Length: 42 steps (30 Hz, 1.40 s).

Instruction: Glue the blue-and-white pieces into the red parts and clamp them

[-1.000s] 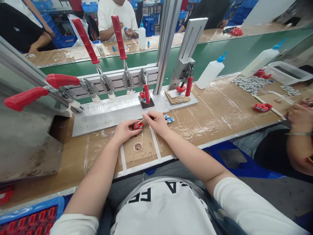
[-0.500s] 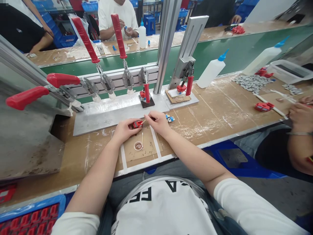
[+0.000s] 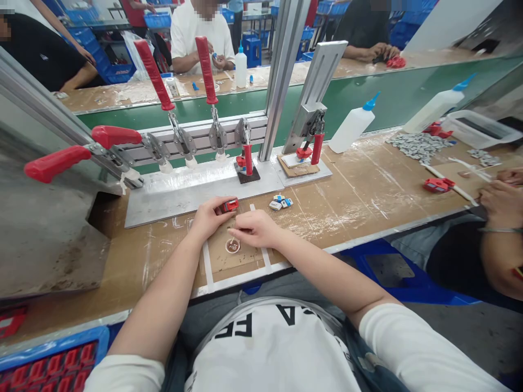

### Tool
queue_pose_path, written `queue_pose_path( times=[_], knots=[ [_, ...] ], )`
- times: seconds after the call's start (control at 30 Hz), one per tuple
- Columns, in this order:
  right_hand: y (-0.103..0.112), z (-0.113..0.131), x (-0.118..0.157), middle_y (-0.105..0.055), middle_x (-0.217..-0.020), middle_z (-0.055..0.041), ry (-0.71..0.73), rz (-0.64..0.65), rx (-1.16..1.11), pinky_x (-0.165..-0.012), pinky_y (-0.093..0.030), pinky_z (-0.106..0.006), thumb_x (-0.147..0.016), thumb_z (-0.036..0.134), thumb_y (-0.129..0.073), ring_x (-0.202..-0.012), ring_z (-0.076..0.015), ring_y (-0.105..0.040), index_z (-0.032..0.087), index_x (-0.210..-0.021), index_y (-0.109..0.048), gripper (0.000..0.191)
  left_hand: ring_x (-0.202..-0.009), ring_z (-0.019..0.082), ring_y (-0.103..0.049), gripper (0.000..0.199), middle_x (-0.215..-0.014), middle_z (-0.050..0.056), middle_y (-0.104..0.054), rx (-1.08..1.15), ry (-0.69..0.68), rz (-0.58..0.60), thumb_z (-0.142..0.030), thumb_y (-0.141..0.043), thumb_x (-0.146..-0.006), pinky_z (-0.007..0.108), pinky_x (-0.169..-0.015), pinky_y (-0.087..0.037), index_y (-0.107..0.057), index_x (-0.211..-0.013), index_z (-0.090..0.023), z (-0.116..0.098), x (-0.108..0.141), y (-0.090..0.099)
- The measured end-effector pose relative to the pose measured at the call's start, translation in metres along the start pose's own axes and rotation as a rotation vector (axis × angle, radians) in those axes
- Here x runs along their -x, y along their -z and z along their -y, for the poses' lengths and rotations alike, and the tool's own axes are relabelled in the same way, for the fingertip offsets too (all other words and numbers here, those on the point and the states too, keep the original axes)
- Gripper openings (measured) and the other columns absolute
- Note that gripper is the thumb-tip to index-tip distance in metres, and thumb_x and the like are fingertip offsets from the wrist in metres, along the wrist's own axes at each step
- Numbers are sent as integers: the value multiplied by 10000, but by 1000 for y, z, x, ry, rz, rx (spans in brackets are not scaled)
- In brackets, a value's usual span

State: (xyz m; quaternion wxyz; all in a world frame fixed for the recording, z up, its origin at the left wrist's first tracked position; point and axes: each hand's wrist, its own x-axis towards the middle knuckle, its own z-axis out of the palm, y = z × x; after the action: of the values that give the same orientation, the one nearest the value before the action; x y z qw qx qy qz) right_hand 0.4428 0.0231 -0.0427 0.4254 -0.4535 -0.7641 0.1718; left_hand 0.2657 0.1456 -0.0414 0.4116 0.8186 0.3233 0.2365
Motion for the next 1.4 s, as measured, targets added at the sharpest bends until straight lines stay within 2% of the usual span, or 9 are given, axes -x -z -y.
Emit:
queue_pose_path(
  times=[0.13, 0.27, 0.33, 0.47, 0.57, 0.7, 1.0, 1.27, 1.4],
  knots=[
    [-6, 0, 1, -479, -620, 21, 44, 159, 65, -608, -283, -301, -1062, 423, -554, -609, -128, -417, 221, -644, -380, 495, -661, 137, -474, 479, -1059, 19, -779, 65, 43, -38, -400, -840, -802, 291, -655, -440, -817, -1268, -291, 0, -1, 1],
    [-6, -5, 1, -465, -615, 29, 43, 131, 12, -608, -297, -295, -1059, 426, -569, -601, -123, -425, 219, -644, -408, 491, -645, 132, -460, 501, -1031, 16, -776, 88, 74, -44, -411, -855, -787, 288, -637, -432, -817, -1270, -284, 0, 0, 2],
    [-5, -7, 1, -451, -607, 37, 16, 2, -44, -605, -312, -289, -1062, 421, -568, -582, -116, -414, 219, -647, -433, 481, -636, 133, -464, 509, -998, 17, -770, 81, 74, -40, -418, -856, -786, 290, -631, -437, -815, -1274, -276, 1, 0, 2],
    [0, -12, -3, -423, -597, 41, -176, -419, -78, -601, -325, -296, -1057, 516, -579, -572, -115, -382, 223, -640, -434, 530, -672, 144, -514, 479, -1054, 31, -780, 40, 37, -12, -425, -830, -819, 300, -666, -468, -811, -1274, -276, 1, 1, 0],
    [2, -17, -9, -425, -598, 36, -294, -567, -65, -606, -332, -305, -1032, 629, -578, -589, -124, -385, 223, -638, -456, 579, -705, 152, -546, 467, -1060, 31, -785, 9, 24, 7, -416, -824, -830, 306, -700, -482, -811, -1275, -277, 0, 1, 0],
    [2, -22, -13, -459, -618, 27, -328, -541, -61, -628, -360, -308, -1016, 702, -557, -611, -133, -404, 221, -656, -508, 603, -704, 156, -561, 463, -1022, 26, -777, -34, 15, 37, -407, -811, -843, 309, -706, -482, -806, -1288, -276, -2, 1, -1],
    [1, -24, -11, -470, -625, 19, -339, -480, -45, -630, -370, -311, -1018, 708, -547, -630, -142, -416, 223, -662, -511, 602, -707, 166, -560, 473, -1008, 25, -780, -35, 18, 32, -454, -809, -833, 310, -674, -470, -819, -1273, -280, -3, 0, -2],
    [7, -29, -9, -444, -615, 24, -358, -530, 15, -630, -347, -318, -1024, 705, -536, -612, -138, -398, 228, -650, -463, 611, -715, 157, -565, 486, -1072, 15, -789, -13, 38, 14, -443, -845, -818, 309, -705, -481, -815, -1279, -294, -1, 1, -2],
    [11, -25, -9, -480, -640, 14, -308, -551, 16, -651, -361, -321, -1041, 680, -530, -629, -143, -425, 227, -670, -483, 587, -744, 172, -611, 497, -1066, 25, -800, -4, 46, 6, -442, -853, -802, 310, -732, -516, -817, -1266, -269, 0, -1, -3]
  ],
)
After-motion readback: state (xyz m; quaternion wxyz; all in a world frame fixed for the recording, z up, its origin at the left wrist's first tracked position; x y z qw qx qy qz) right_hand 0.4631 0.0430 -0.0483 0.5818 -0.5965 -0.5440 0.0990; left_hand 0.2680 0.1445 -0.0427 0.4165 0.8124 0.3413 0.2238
